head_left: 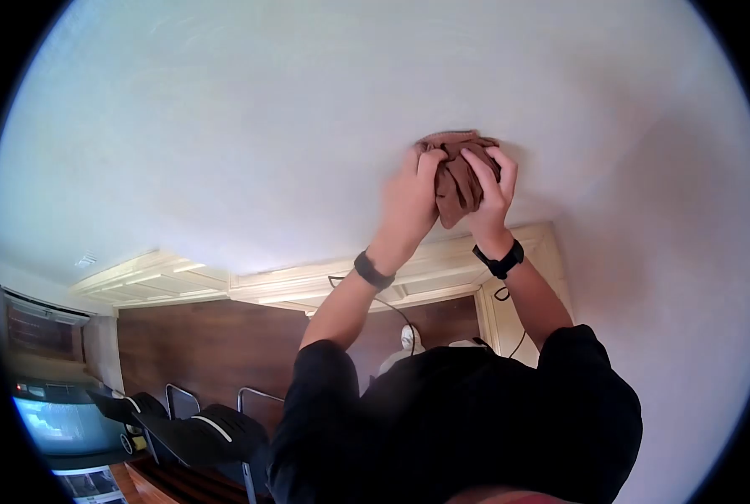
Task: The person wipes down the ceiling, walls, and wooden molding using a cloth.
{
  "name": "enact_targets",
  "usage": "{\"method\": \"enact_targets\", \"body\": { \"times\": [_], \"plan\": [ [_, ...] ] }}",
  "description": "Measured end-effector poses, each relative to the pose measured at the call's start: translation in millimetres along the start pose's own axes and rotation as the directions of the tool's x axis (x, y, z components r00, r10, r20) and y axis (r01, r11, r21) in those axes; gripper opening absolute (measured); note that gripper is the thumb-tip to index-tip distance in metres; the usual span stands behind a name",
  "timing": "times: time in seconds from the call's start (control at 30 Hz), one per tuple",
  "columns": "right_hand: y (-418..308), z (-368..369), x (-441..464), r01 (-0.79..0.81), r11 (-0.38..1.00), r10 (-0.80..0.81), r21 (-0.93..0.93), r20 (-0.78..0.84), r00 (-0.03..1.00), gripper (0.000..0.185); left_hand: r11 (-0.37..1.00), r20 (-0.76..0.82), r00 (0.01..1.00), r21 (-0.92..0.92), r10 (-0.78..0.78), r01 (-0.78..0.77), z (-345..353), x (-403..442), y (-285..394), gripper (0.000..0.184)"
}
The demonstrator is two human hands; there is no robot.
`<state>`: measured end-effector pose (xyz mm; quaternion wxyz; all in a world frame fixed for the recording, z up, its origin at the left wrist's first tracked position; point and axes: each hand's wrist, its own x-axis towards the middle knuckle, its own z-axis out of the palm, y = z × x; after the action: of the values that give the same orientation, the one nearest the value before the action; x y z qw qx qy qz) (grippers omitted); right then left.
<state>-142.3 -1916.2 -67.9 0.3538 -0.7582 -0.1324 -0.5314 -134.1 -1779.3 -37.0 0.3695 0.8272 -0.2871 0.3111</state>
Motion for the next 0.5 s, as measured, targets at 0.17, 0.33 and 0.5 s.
{"method": "enact_targets", "body": {
  "times": [0.17, 0.33, 0.5],
  "plan": [
    [-28.2, 29.0, -13.2, 0.052, 0.998, -0.053, 0.033, 0.04, 0.998, 0.041, 1.0, -0.047, 0.999, -0.005, -0.028, 0.028, -39.9, -18.2, -22.6, 0.042],
    [-66.9, 62.2, -12.4, 0.192, 0.981, -0.191, -0.003, 0.031, 0.981, 0.04, 0.993, -0.088, 0.989, 0.002, -0.117, 0.118, -90.2, -33.1, -41.3, 0.035],
    [-98.8, 77.7, 10.5, 0.223, 0.974, -0.225, 0.051, 0.042, 0.973, 0.037, 0.992, -0.151, 0.981, 0.007, -0.122, 0.124, -128.2, -22.7, -43.6, 0.029]
  ]
}}
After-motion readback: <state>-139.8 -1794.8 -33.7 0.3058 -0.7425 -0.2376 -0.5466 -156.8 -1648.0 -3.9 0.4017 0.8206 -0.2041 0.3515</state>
